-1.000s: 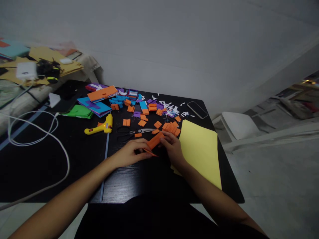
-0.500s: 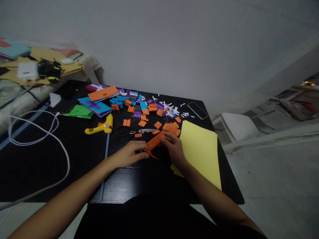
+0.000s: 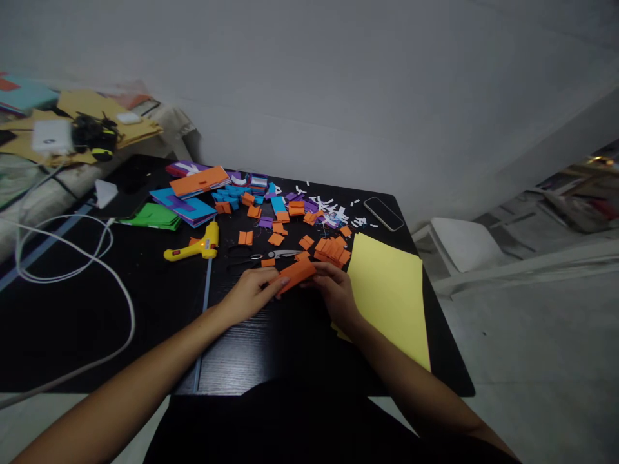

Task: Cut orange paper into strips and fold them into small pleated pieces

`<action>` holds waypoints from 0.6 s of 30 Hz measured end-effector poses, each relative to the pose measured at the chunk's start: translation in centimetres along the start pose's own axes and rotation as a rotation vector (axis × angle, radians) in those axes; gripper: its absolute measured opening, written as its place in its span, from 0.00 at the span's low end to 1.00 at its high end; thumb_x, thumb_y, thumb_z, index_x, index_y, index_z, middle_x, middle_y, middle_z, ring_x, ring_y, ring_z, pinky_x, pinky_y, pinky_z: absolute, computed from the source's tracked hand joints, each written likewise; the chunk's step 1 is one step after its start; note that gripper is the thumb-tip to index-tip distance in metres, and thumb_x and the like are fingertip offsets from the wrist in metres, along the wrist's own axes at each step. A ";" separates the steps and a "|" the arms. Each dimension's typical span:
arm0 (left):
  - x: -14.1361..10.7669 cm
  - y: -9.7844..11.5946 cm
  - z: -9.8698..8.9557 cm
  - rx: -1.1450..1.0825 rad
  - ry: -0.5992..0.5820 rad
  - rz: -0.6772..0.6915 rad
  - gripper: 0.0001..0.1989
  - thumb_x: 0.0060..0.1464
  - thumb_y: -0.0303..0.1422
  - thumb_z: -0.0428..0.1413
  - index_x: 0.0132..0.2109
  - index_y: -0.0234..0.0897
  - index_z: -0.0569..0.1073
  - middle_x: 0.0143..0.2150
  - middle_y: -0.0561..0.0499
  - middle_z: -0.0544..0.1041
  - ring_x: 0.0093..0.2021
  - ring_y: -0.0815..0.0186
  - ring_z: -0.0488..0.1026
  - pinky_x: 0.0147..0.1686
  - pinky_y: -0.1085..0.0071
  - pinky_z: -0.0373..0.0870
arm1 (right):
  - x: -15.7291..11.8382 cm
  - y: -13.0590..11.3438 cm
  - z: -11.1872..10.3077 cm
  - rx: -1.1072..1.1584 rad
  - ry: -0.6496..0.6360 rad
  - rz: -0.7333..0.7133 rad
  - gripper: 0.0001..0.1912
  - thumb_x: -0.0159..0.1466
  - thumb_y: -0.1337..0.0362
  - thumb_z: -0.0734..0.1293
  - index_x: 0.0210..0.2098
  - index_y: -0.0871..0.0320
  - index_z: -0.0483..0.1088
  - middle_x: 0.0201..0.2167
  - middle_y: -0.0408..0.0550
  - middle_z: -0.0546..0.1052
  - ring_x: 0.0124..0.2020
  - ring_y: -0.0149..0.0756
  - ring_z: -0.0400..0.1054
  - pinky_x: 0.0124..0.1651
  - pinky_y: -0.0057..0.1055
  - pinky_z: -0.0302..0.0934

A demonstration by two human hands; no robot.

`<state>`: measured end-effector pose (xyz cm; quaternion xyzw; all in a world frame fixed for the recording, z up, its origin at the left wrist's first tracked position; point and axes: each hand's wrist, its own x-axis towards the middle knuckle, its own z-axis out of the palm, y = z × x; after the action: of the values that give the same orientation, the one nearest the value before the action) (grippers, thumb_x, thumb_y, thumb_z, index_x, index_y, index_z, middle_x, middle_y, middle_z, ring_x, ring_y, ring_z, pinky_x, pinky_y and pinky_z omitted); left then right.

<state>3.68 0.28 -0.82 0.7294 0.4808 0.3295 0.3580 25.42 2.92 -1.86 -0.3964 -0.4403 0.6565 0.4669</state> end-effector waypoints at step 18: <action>-0.6 0.2 0.6 -0.090 -0.015 -0.049 0.18 0.66 0.39 0.55 0.59 0.40 0.65 0.27 0.59 0.73 0.25 0.69 0.71 0.25 0.75 0.63 | -0.2 -0.4 0.7 -0.168 0.066 -0.033 0.15 0.55 0.52 0.78 0.36 0.54 0.80 0.29 0.43 0.82 0.28 0.38 0.76 0.39 0.38 0.74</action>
<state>4.07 -0.48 -1.04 0.7030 0.4805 0.3363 0.4022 24.91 2.65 -1.24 -0.4485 -0.4846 0.5960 0.4570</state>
